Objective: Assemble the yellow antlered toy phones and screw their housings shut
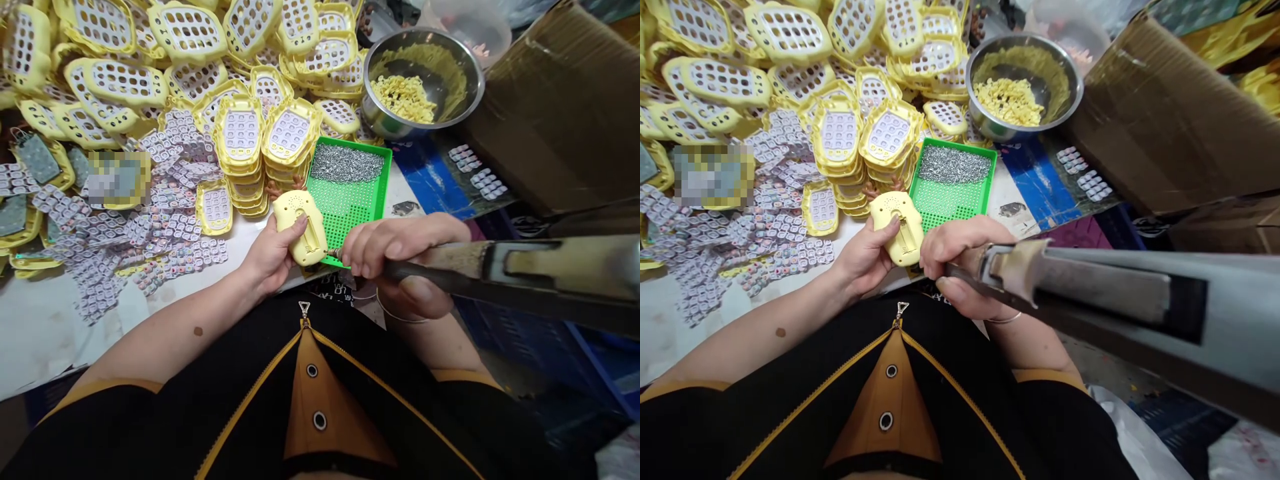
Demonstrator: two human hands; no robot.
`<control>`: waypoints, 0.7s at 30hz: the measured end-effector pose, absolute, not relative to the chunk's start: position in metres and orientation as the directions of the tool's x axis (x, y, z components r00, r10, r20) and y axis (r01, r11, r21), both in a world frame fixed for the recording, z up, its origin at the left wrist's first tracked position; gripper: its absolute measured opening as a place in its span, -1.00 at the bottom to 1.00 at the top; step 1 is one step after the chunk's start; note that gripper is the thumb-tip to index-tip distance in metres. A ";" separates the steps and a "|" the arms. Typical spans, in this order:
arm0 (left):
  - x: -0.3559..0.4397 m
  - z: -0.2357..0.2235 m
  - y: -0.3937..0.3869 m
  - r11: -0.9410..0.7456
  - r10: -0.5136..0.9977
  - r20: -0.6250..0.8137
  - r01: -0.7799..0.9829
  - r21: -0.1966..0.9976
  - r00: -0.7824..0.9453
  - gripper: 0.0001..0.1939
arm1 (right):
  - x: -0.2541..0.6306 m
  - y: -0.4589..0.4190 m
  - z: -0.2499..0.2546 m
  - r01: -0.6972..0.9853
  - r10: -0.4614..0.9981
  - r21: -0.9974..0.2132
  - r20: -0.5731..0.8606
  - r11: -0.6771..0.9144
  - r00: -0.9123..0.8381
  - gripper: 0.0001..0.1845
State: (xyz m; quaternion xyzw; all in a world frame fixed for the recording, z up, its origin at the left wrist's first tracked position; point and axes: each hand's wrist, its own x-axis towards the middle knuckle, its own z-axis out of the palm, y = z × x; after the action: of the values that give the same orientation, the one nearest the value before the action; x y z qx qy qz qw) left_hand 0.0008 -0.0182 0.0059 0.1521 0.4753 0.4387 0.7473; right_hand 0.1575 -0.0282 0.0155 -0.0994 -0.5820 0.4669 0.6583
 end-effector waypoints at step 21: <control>0.001 0.007 -0.010 0.661 0.746 -0.629 -0.357 0.660 0.220 -0.56 | 0.172 -0.031 0.041 -0.396 0.720 -0.786 0.606 0.474 -0.340 -0.84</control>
State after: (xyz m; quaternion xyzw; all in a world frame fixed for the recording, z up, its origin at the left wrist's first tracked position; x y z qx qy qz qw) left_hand 0.0007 -0.0098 0.0073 0.1918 0.5073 0.3641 0.7572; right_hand 0.1722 -0.0307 0.0414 -0.1244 -0.6500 0.4973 0.5610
